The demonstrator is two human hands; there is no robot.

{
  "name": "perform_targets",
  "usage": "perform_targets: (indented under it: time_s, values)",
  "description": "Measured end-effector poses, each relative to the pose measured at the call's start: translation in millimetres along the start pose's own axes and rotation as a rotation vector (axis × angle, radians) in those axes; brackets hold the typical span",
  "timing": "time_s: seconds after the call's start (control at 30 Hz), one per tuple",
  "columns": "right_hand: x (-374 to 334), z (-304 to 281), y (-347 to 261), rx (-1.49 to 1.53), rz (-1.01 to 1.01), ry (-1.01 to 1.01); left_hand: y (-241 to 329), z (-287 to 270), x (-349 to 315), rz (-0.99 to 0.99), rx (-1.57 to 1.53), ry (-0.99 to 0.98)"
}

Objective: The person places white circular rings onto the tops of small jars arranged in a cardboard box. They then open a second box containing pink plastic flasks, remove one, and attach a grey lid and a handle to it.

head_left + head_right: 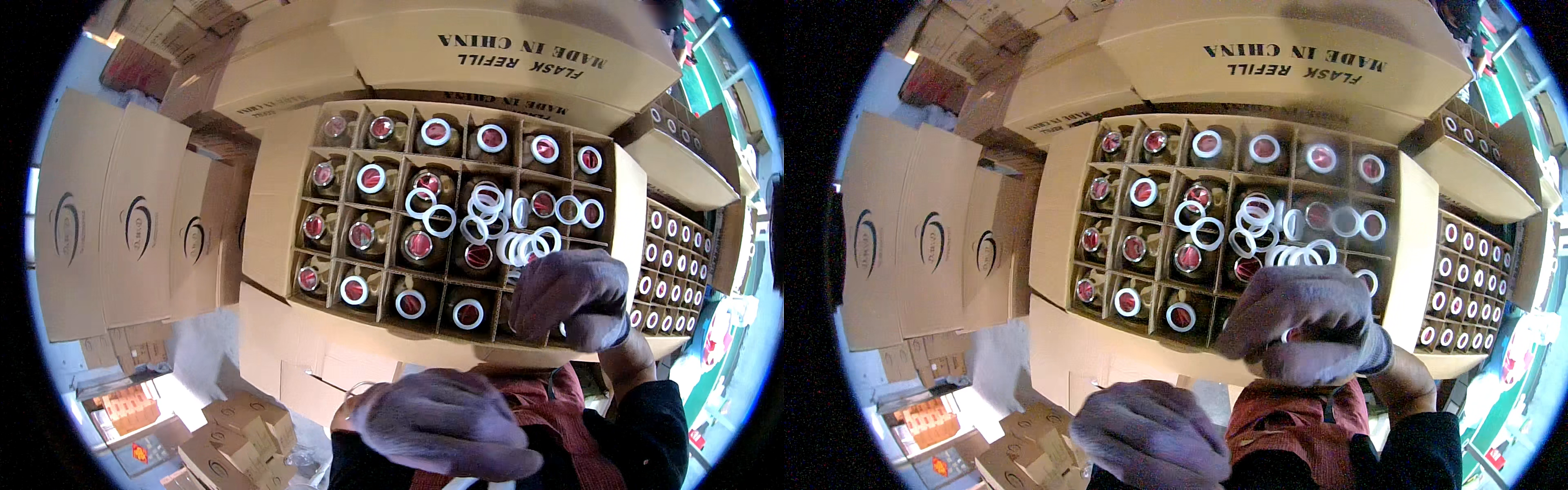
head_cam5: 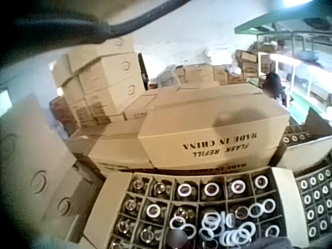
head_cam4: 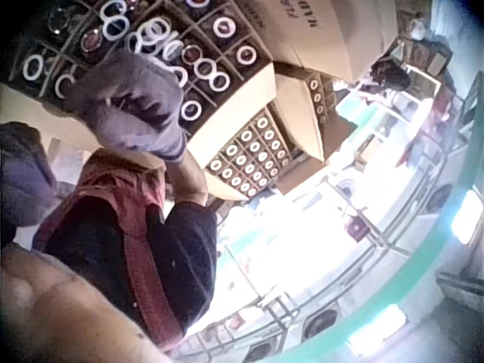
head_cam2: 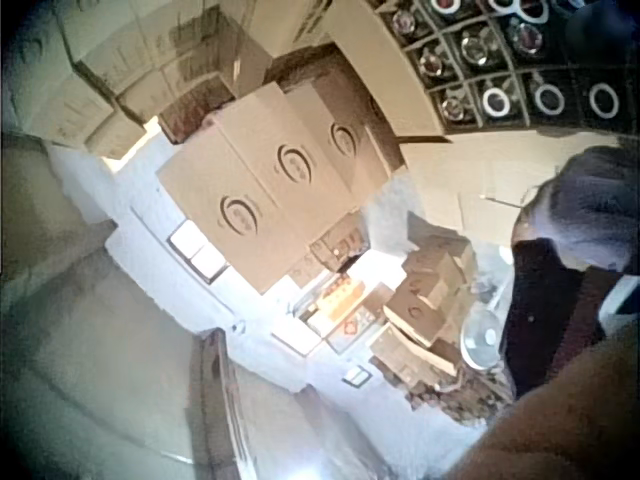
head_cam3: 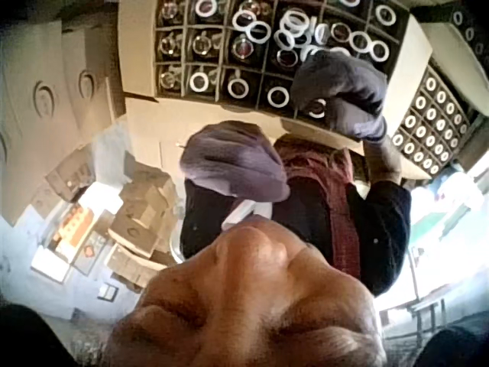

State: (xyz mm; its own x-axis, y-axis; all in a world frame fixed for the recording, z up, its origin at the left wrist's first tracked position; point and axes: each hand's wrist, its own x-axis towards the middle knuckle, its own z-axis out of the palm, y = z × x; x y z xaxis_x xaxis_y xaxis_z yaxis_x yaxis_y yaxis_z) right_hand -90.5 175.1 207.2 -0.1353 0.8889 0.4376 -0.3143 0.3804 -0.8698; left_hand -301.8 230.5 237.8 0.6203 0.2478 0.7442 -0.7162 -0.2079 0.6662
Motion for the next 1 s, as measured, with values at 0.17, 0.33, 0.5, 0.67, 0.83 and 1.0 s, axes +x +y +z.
perform_targets:
  time_s: [0.17, 0.33, 0.5, 0.67, 0.83, 1.0]
  values:
    - [19, 25, 2, 0.085, -0.137, -0.152, 30, -12, -33, 0.005, 0.250, 0.151]
    - [38, 52, -15, 0.070, -0.123, -0.259, 47, -41, -37, -0.084, 0.323, 0.049]
    - [10, 91, 15, 0.328, -0.073, -0.229, 39, -87, -97, -0.812, 0.738, 0.889]
    - [53, 44, 18, -0.083, 0.196, -0.328, -64, -232, -127, -0.635, 0.983, 1.033]
    - [137, -26, 183, -0.833, 0.351, 0.082, -129, -317, -240, -1.148, 1.736, 0.601]
    - [204, -86, 302, -1.199, 0.116, 0.056, -131, -314, -195, -1.339, 1.756, 0.243]
